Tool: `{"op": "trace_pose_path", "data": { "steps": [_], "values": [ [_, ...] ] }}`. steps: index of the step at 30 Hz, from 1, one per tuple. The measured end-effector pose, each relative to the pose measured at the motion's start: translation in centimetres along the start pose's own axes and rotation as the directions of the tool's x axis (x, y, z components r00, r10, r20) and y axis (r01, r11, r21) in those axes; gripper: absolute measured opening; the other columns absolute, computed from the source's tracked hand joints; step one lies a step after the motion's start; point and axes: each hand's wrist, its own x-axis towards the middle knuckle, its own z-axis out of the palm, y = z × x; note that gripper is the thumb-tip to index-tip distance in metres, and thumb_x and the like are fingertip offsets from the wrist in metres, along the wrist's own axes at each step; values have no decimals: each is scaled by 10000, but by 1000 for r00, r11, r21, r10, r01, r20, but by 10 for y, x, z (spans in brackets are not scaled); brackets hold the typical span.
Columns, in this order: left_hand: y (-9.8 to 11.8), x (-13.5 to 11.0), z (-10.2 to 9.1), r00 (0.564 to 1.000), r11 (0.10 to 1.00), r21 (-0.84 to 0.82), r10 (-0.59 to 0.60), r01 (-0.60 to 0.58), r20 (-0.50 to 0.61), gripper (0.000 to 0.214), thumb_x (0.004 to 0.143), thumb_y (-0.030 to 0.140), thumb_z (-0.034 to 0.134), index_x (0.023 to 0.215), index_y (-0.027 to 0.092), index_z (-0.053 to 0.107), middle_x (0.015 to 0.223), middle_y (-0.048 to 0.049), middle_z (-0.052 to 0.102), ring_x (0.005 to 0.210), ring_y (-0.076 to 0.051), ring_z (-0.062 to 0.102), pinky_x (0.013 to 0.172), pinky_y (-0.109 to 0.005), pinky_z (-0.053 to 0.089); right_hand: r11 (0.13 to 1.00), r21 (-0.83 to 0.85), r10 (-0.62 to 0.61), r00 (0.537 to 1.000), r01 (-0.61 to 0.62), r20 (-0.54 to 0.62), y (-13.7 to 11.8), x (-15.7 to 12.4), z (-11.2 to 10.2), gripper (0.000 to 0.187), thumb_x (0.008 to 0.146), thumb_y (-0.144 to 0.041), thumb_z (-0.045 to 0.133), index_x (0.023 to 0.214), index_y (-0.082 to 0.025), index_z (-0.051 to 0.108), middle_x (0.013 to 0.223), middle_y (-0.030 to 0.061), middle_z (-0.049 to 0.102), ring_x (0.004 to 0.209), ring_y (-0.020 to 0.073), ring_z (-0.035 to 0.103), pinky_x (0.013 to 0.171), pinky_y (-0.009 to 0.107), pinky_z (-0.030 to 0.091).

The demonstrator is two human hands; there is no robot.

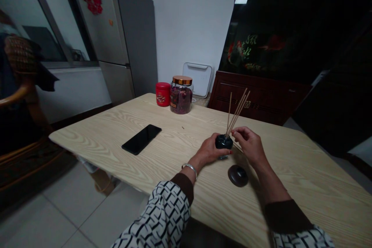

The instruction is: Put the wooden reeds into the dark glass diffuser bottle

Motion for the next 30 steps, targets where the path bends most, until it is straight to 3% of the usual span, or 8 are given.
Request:
{"op": "trace_pose_path", "data": {
  "steps": [3, 7, 10, 14, 18, 24, 27, 30],
  "values": [
    [2, -1, 0, 1000, 1000, -10, -3, 3, 0, 685, 635, 508, 842, 1183, 184, 590, 1041, -86, 668, 962, -245, 624, 856, -391, 514, 965, -263, -5, 1000, 6, 6, 18, -1, -32, 254, 835, -437, 612, 857, -191, 674, 810, 37, 690, 727, 177, 601, 691, 304, 442],
    [0, 0, 1, 1000, 999, -33, 9, -9, -7, 671, 636, 491, 849, 1175, 179, 598, 1037, -91, 664, 961, -243, 624, 876, -408, 515, 704, -709, 184, 972, -29, 143, 43, -9, -68, 159, 827, -332, 596, 848, -227, 714, 886, 63, 726, 812, 211, 636, 712, 309, 413],
    [-2, 1, 2, 1000, 999, -42, 14, -15, -10, 657, 643, 468, 850, 1173, 171, 599, 1037, -94, 665, 950, -238, 623, 876, -409, 513, 563, -826, 331, 920, -13, 211, 50, -16, -73, 160, 811, -343, 610, 853, -238, 722, 932, 76, 730, 854, 226, 640, 681, 306, 385],
    [-3, 2, 3, 1000, 999, -28, 16, -16, -14, 645, 643, 454, 853, 1164, 169, 602, 1027, -88, 667, 940, -233, 619, 867, -399, 511, 475, -880, 401, 898, -35, 181, 47, -17, -64, 143, 808, -295, 584, 861, -243, 707, 932, 70, 727, 866, 223, 635, 644, 298, 349],
    [-2, 2, 2, 1000, 999, -34, 3, -4, -11, 642, 642, 459, 853, 1159, 169, 604, 1020, -85, 663, 933, -228, 621, 857, -389, 513, 485, -872, 429, 886, -60, 177, 45, -16, -61, 136, 828, -271, 545, 820, -230, 675, 893, 63, 720, 814, 204, 626, 613, 291, 331],
    [-1, 1, 2, 1000, 1000, -13, 9, -9, -15, 643, 644, 476, 846, 1159, 177, 602, 1017, -75, 667, 933, -228, 617, 854, -386, 509, 502, -864, 382, 906, -39, 181, 49, -19, -59, 132, 821, -255, 536, 842, -221, 662, 896, 82, 715, 793, 209, 621, 618, 296, 338],
    [-1, 0, 2, 1000, 1000, -19, 12, -12, -14, 647, 643, 475, 847, 1157, 170, 600, 1015, -79, 668, 938, -232, 618, 860, -390, 508, 586, -809, 319, 929, -39, 187, 55, -18, -63, 140, 808, -260, 570, 885, -230, 684, 885, 72, 723, 819, 216, 635, 656, 298, 375],
    [-2, 1, 2, 1000, 1000, -27, 15, -16, -13, 659, 638, 482, 850, 1159, 166, 599, 1022, -86, 666, 945, -237, 620, 864, -398, 509, 748, -662, 176, 977, -54, 119, 56, -11, -70, 197, 823, -294, 582, 948, -225, 718, 926, 77, 731, 865, 224, 641, 723, 316, 426]
  ]
}}
